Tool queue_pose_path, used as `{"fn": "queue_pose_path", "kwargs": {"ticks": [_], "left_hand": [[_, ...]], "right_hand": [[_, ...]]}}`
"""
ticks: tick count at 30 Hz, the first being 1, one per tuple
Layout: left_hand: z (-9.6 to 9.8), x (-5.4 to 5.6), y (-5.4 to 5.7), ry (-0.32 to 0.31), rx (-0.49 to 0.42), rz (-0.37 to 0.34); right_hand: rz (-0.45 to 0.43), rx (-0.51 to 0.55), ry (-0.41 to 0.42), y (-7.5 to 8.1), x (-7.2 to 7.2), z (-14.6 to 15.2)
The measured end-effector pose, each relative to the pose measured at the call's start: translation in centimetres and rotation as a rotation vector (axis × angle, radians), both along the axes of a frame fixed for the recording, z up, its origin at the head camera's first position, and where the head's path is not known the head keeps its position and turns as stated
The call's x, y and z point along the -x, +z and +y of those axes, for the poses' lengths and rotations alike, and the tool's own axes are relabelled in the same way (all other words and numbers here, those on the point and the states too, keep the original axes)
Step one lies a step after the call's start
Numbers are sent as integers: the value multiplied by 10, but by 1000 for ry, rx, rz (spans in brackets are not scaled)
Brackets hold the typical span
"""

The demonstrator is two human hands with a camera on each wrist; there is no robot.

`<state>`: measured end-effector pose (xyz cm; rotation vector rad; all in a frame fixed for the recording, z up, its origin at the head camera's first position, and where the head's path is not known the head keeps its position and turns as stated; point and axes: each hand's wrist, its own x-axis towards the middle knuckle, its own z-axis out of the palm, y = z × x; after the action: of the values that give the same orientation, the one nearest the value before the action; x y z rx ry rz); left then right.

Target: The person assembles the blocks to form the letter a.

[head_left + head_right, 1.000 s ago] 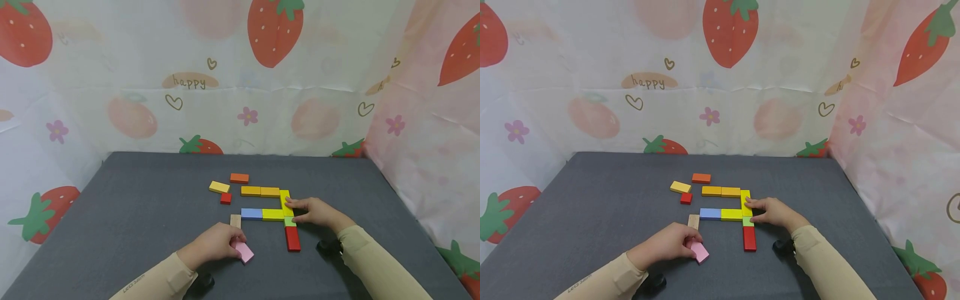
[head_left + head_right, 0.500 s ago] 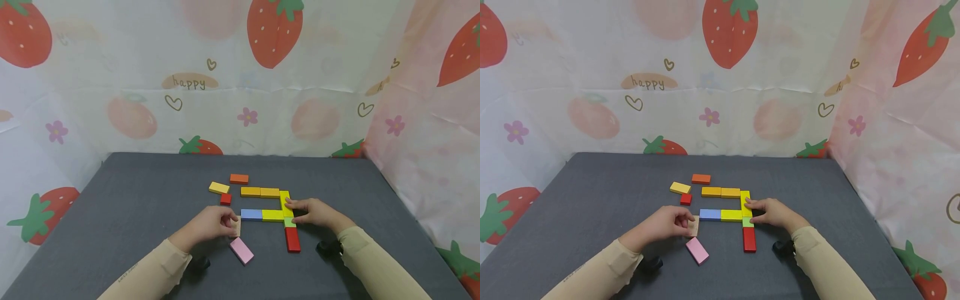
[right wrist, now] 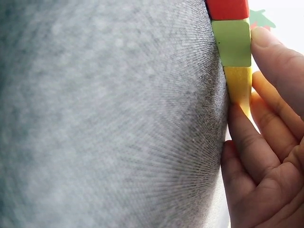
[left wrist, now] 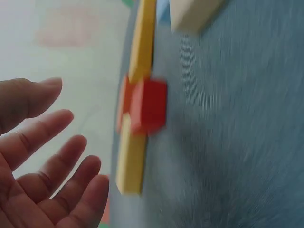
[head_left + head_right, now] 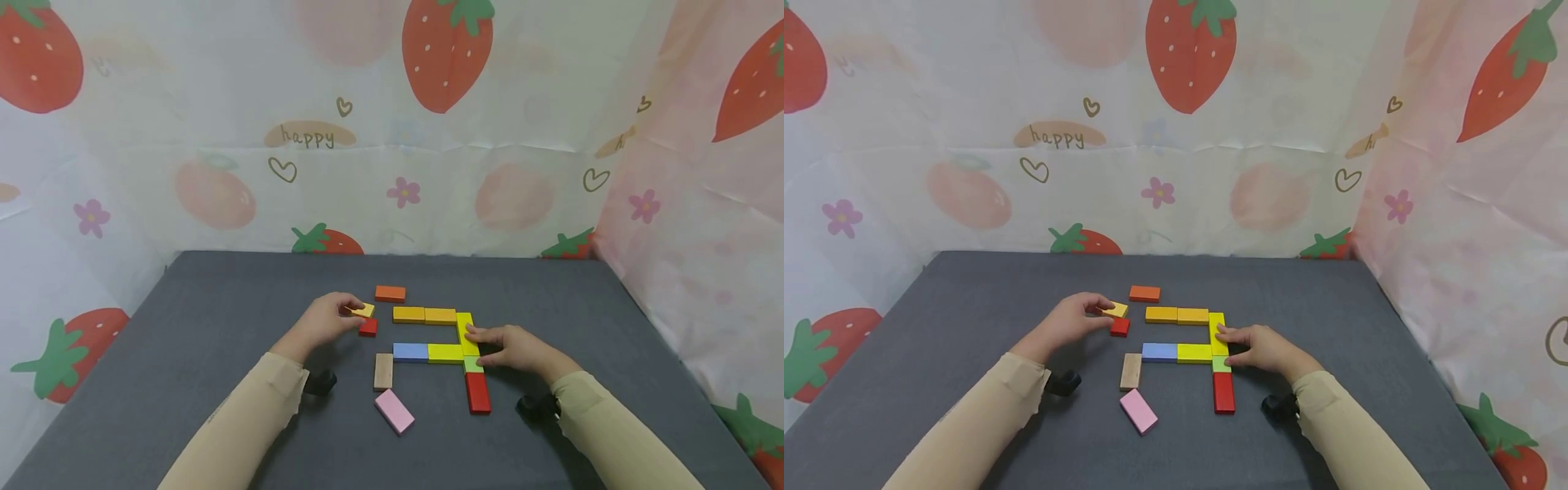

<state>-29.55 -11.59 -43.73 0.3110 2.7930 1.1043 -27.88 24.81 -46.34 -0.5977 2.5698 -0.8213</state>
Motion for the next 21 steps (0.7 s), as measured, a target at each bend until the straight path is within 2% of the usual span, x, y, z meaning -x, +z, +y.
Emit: {"fn": "queue_pose_path", "kwargs": {"ticks": [5, 10, 14, 21], "left_hand": [[-8, 20, -7, 8, 42, 22], [-9, 36, -10, -13, 98, -18], [-8, 46, -15, -9, 102, -49], [-12, 57, -24, -31, 124, -58]], "right_hand": [[3, -6, 1, 1, 0, 0], [5, -10, 4, 1, -1, 2], [6, -8, -1, 2, -1, 2], [10, 2, 12, 3, -2, 0]]}}
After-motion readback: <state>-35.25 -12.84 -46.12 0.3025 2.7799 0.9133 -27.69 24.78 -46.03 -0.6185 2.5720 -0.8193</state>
